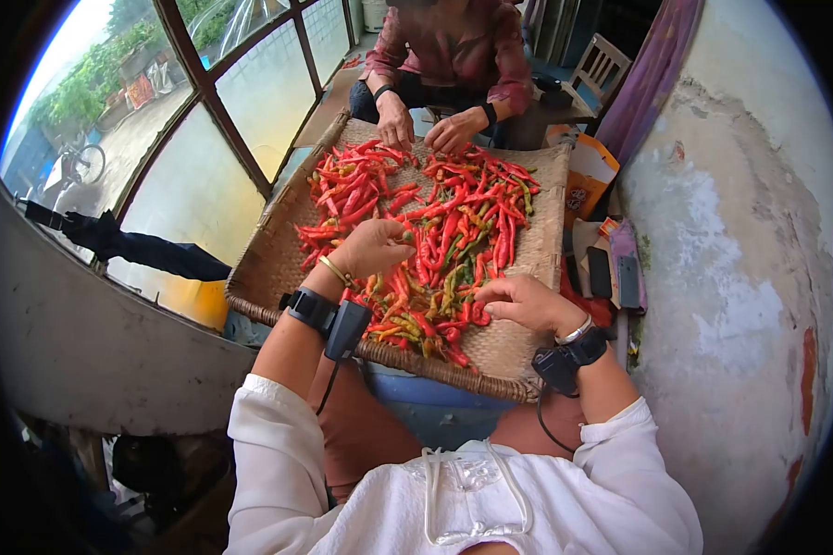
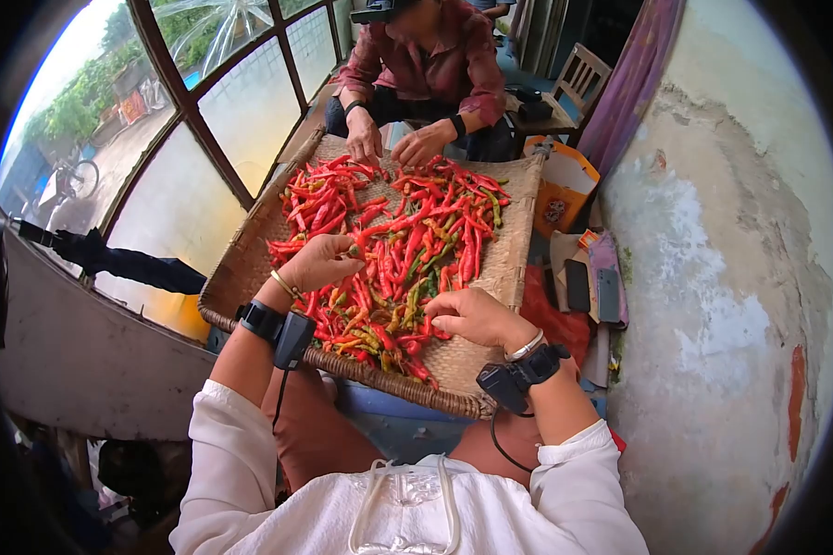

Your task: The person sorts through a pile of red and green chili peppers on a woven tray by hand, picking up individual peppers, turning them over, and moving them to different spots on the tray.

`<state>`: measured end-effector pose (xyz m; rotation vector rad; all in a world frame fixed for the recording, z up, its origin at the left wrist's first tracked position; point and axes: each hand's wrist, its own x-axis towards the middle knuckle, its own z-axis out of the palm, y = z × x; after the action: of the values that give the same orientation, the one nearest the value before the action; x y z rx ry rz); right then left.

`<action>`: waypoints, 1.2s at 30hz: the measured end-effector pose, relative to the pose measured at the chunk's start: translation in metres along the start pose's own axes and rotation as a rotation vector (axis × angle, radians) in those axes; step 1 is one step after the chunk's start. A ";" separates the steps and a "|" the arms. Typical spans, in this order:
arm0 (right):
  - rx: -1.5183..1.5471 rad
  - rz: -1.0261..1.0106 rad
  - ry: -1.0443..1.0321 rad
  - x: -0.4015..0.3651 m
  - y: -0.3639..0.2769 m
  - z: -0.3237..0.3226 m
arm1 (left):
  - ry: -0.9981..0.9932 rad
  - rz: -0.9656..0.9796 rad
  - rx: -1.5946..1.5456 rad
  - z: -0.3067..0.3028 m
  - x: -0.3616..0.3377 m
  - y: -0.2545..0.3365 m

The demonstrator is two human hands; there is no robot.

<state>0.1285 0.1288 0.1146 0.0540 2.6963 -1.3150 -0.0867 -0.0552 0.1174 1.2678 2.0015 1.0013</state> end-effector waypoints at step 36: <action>0.505 0.159 0.062 0.079 0.035 0.019 | 0.082 -0.149 -0.633 0.073 0.027 -0.019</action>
<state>0.0559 0.1334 0.0643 0.3572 2.2750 -1.9238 -0.0506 -0.0142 0.0593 0.7325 1.6040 1.4714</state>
